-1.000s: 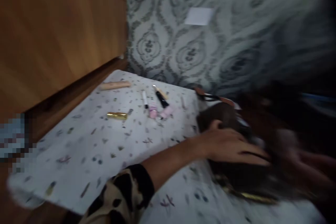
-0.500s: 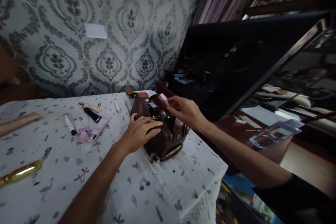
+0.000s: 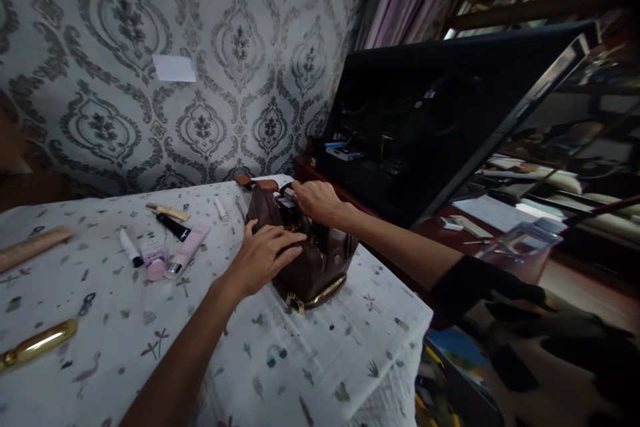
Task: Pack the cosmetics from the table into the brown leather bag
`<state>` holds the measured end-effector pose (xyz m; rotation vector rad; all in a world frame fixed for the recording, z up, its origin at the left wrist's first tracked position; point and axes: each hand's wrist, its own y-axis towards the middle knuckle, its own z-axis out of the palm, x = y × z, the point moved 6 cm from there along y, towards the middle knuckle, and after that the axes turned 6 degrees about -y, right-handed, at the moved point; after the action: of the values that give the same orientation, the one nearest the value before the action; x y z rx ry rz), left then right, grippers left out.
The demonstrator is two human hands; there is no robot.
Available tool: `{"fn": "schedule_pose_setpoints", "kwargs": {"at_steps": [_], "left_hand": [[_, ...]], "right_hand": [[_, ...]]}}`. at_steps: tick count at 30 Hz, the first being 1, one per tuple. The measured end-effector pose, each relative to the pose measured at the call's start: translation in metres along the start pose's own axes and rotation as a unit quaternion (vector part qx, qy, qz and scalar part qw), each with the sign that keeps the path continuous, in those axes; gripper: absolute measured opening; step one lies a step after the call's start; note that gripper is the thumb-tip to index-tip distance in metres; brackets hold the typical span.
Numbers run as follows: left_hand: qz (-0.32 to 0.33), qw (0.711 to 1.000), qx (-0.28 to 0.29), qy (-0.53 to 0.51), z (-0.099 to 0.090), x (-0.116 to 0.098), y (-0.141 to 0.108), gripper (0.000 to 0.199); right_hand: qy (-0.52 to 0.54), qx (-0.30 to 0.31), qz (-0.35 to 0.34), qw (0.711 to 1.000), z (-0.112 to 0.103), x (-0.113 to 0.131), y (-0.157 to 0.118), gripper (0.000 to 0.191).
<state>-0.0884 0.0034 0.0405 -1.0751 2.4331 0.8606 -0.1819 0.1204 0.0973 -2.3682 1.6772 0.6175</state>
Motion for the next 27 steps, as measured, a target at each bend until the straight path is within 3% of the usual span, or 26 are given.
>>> {"fn": "schedule_pose_setpoints", "kwargs": {"at_steps": [20, 23, 27], "left_hand": [[0.001, 1.0, -0.007, -0.012, 0.003, 0.005, 0.0, 0.04], [-0.001, 1.0, -0.003, -0.021, 0.002, 0.005, 0.0, 0.039], [0.001, 1.0, -0.001, -0.022, 0.002, 0.004, -0.001, 0.039]], "right_hand": [[0.039, 0.05, -0.009, 0.998, 0.017, 0.004, 0.026, 0.033], [0.042, 0.041, 0.001, 0.998, 0.011, 0.0, 0.024, 0.033], [0.054, 0.0, 0.012, 0.998, -0.012, 0.002, 0.006, 0.037]]}}
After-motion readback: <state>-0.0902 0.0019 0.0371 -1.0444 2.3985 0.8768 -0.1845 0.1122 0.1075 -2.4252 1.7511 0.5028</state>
